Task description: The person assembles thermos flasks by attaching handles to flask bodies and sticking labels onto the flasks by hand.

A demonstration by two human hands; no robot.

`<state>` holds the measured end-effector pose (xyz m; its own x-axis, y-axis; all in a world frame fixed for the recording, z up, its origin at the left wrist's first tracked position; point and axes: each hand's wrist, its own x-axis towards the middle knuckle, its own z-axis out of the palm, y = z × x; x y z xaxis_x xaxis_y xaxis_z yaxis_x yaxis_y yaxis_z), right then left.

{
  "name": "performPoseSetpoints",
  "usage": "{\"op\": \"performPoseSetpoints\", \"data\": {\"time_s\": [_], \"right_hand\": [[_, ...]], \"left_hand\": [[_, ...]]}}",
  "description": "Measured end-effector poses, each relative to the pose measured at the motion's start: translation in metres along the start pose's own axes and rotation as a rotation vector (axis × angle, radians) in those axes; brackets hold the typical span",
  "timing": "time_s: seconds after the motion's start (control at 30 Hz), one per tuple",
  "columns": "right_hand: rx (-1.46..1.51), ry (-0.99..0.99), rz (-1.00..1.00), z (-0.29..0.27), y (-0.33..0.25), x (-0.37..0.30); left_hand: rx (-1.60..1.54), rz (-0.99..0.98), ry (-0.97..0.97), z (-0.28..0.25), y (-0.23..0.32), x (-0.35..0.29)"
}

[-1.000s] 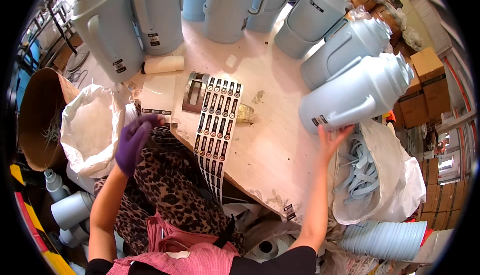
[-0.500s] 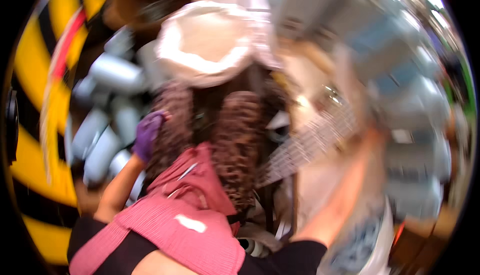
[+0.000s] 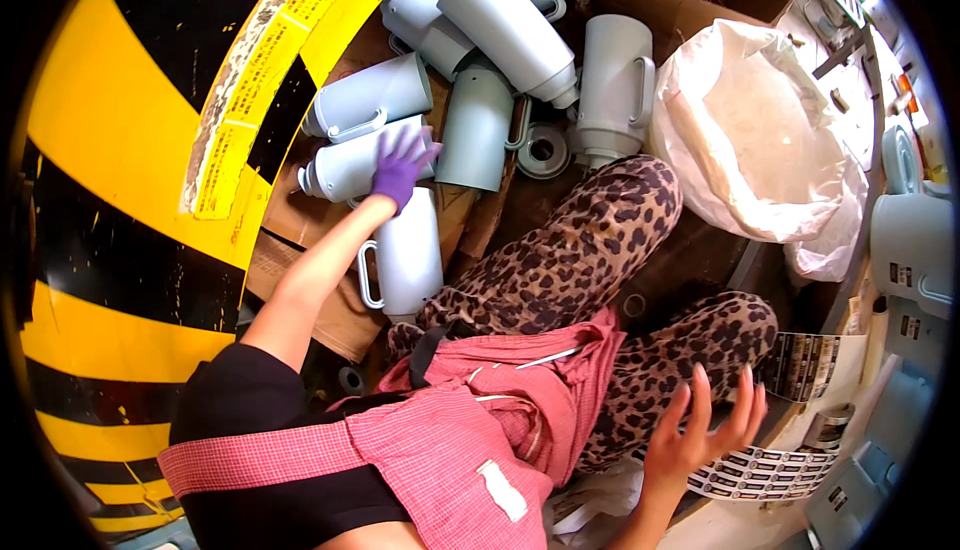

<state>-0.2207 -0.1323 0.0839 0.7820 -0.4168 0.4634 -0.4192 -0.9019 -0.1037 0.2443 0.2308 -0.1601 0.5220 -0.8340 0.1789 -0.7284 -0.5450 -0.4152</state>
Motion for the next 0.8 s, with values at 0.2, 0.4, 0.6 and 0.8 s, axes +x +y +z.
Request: {"op": "performPoseSetpoints", "data": {"time_s": [0.2, 0.4, 0.6, 0.8], "right_hand": [[0.422, -0.121, 0.023, 0.026, -0.064, 0.048], [0.536, -0.298, -0.487, 0.107, -0.160, 0.115], [0.720, 0.115, -0.199, 0.116, -0.098, 0.120], [1.720, 0.590, 0.934, 0.029, -0.003, 0.026]], "left_hand": [[-0.075, -0.214, -0.197, -0.058, -0.036, 0.009], [-0.322, -0.117, 0.396, -0.222, 0.040, 0.002], [-0.638, -0.143, 0.688, -0.286, 0.093, 0.037], [-2.102, -0.405, 0.330, -0.296, 0.119, 0.127]]}}
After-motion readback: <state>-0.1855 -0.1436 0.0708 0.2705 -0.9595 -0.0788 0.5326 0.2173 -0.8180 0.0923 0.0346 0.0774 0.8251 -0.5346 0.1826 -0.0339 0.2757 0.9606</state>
